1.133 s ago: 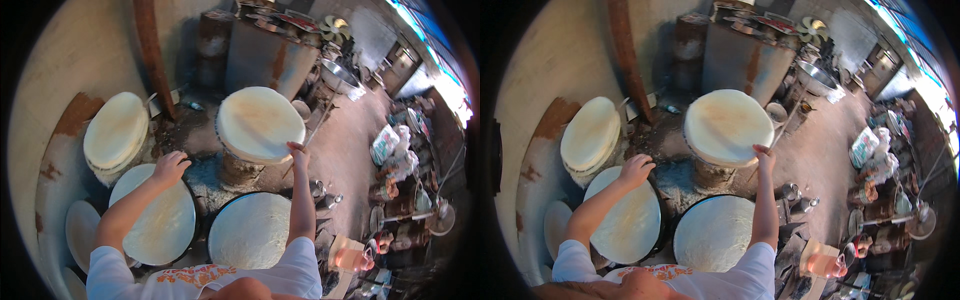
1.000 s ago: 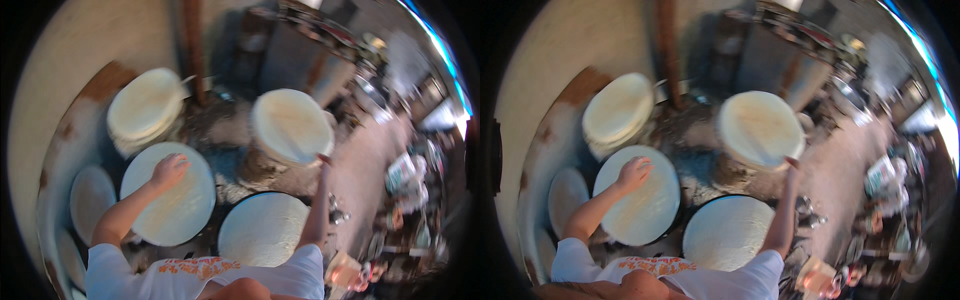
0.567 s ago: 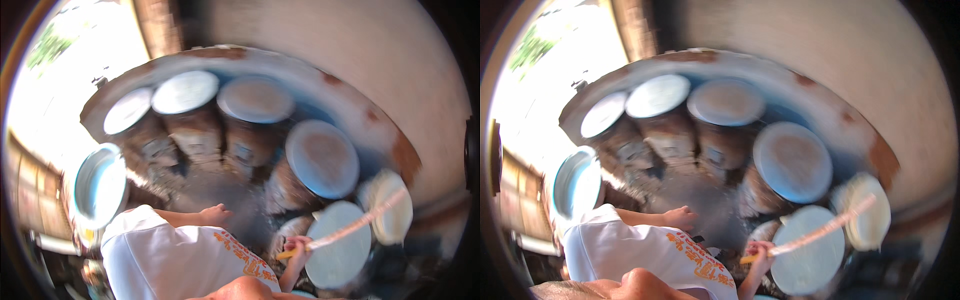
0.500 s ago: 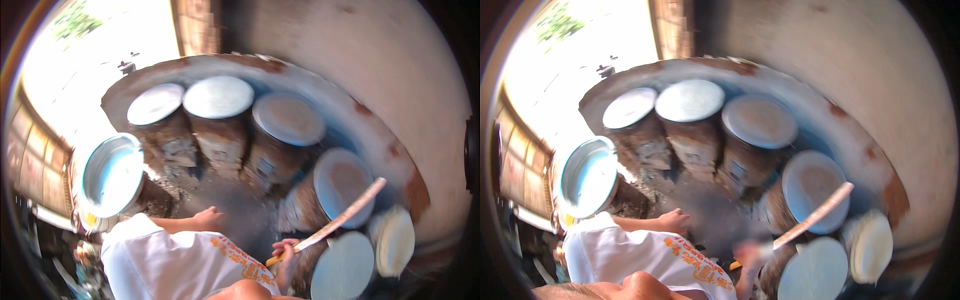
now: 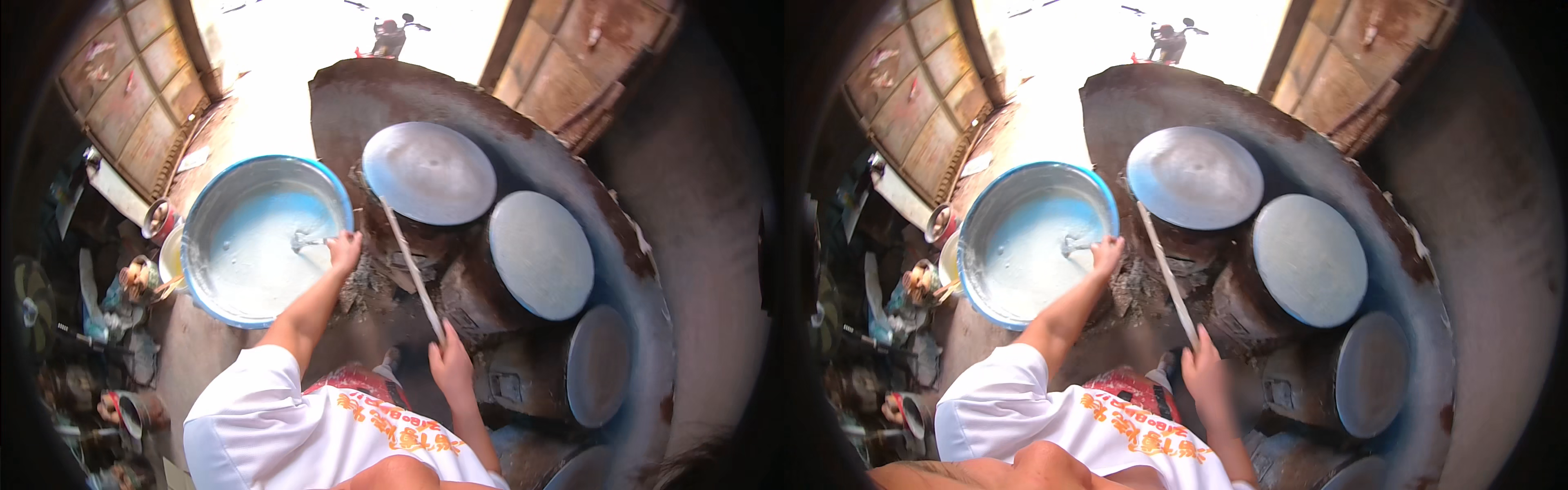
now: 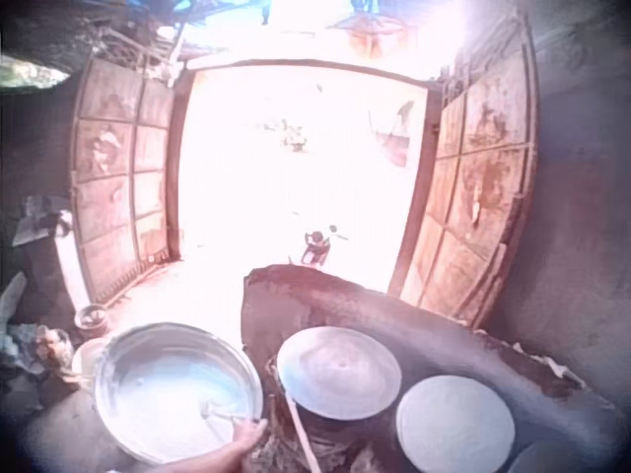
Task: The person prepares multiple thin crepes or pancakes across several heated flat-top surfaces by pouring batter with a ladle and spreading it thin using a wooden stick, then lifting and stacking the finished items.
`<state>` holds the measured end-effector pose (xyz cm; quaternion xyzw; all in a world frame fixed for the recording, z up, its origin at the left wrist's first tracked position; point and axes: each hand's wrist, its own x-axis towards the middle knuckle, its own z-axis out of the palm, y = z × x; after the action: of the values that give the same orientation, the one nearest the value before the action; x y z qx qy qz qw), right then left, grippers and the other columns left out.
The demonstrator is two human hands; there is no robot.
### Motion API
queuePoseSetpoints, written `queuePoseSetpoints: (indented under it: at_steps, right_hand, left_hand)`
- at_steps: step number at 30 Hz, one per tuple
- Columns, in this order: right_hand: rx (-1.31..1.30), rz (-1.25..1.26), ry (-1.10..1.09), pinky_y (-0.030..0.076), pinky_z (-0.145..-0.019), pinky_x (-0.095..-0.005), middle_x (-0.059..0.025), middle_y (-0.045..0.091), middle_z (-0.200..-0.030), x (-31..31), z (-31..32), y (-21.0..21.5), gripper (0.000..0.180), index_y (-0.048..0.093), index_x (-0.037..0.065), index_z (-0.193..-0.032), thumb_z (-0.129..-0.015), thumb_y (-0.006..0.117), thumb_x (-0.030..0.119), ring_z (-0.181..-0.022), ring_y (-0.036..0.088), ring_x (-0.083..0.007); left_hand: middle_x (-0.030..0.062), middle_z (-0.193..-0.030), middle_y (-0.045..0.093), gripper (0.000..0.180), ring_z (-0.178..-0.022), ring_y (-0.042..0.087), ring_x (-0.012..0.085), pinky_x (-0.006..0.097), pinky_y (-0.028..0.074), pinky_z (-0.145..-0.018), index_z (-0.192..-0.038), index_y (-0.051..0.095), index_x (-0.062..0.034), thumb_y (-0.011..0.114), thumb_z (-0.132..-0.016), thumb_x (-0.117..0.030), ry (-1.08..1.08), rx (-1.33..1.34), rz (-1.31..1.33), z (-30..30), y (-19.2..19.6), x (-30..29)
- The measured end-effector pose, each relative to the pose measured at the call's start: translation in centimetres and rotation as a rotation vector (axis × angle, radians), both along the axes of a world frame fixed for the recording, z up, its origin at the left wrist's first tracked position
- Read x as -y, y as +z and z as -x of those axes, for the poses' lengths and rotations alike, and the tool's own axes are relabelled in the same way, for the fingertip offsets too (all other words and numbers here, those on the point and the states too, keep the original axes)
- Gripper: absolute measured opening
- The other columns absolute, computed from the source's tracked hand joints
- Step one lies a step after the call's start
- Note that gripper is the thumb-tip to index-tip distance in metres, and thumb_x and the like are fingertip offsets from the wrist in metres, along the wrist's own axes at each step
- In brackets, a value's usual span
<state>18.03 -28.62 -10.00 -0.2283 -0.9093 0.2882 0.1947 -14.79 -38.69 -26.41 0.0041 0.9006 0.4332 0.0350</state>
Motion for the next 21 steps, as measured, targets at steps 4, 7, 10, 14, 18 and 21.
queuePoseSetpoints:
  at_steps: [4,7,10,14,18,21]
  right_hand:
    - [0.507,0.065,0.318,0.048,-0.073,-0.0514,-0.0204,0.064,-0.082,1.5,17.5,-0.2,0.032,0.051,0.012,-0.122,-0.091,0.044,0.015,-0.082,0.061,-0.0426]
    - [0.451,-0.042,0.387,0.049,-0.070,-0.0499,-0.0212,0.064,-0.082,2.6,27.5,-1.0,0.029,0.055,0.012,-0.115,-0.090,0.041,0.016,-0.081,0.063,-0.0405]
    - [0.670,-0.153,0.420,0.051,-0.070,-0.0486,-0.0196,0.066,-0.087,5.9,30.9,-7.1,0.033,0.057,0.014,-0.117,-0.087,0.042,0.011,-0.082,0.064,-0.0385]
    - [0.669,0.042,0.420,0.050,-0.072,-0.0496,-0.0219,0.066,-0.090,5.0,29.5,-1.1,0.041,0.052,0.019,-0.125,-0.088,0.040,0.010,-0.082,0.064,-0.0404]
    - [0.732,-0.080,0.426,0.050,-0.072,-0.0499,-0.0218,0.065,-0.087,6.8,29.6,-1.9,0.044,0.049,0.020,-0.130,-0.088,0.040,0.011,-0.081,0.064,-0.0400]
    - [0.822,-0.050,0.411,0.050,-0.071,-0.0497,-0.0222,0.066,-0.086,5.6,29.8,-0.4,0.047,0.046,0.020,-0.132,-0.087,0.040,0.010,-0.080,0.064,-0.0394]
  left_hand:
    - [0.0286,-0.093,0.052,0.028,-0.088,0.053,0.0378,0.043,0.048,-0.074,-0.094,0.059,-0.0019,0.064,-0.071,-0.017,-0.211,0.147,0.125,-4.3,-0.6,7.1]
    - [0.0259,-0.094,0.053,0.044,-0.084,0.058,0.0346,0.041,0.052,-0.058,-0.117,0.049,-0.0040,0.058,-0.074,-0.008,0.171,0.397,-0.030,-0.8,4.2,10.4]
    - [0.0214,-0.088,0.056,0.060,-0.072,0.063,0.0300,0.039,0.051,-0.048,-0.137,0.037,-0.0076,0.051,-0.079,-0.005,0.102,0.475,-0.235,1.8,0.2,16.3]
    - [0.0082,-0.069,0.049,0.062,-0.041,0.047,0.0164,0.032,0.041,-0.037,-0.145,0.028,-0.0181,0.046,-0.087,-0.005,0.091,0.699,-0.481,2.0,6.7,20.5]
    - [0.0038,-0.065,0.042,0.061,-0.039,0.038,0.0125,0.029,0.036,-0.034,-0.146,0.026,-0.0198,0.047,-0.090,-0.008,0.099,0.789,-0.576,7.3,4.9,17.5]
    - [0.0036,-0.064,0.042,0.060,-0.041,0.040,0.0129,0.029,0.037,-0.035,-0.146,0.027,-0.0202,0.047,-0.090,-0.009,0.069,0.822,-0.523,9.8,3.9,18.1]
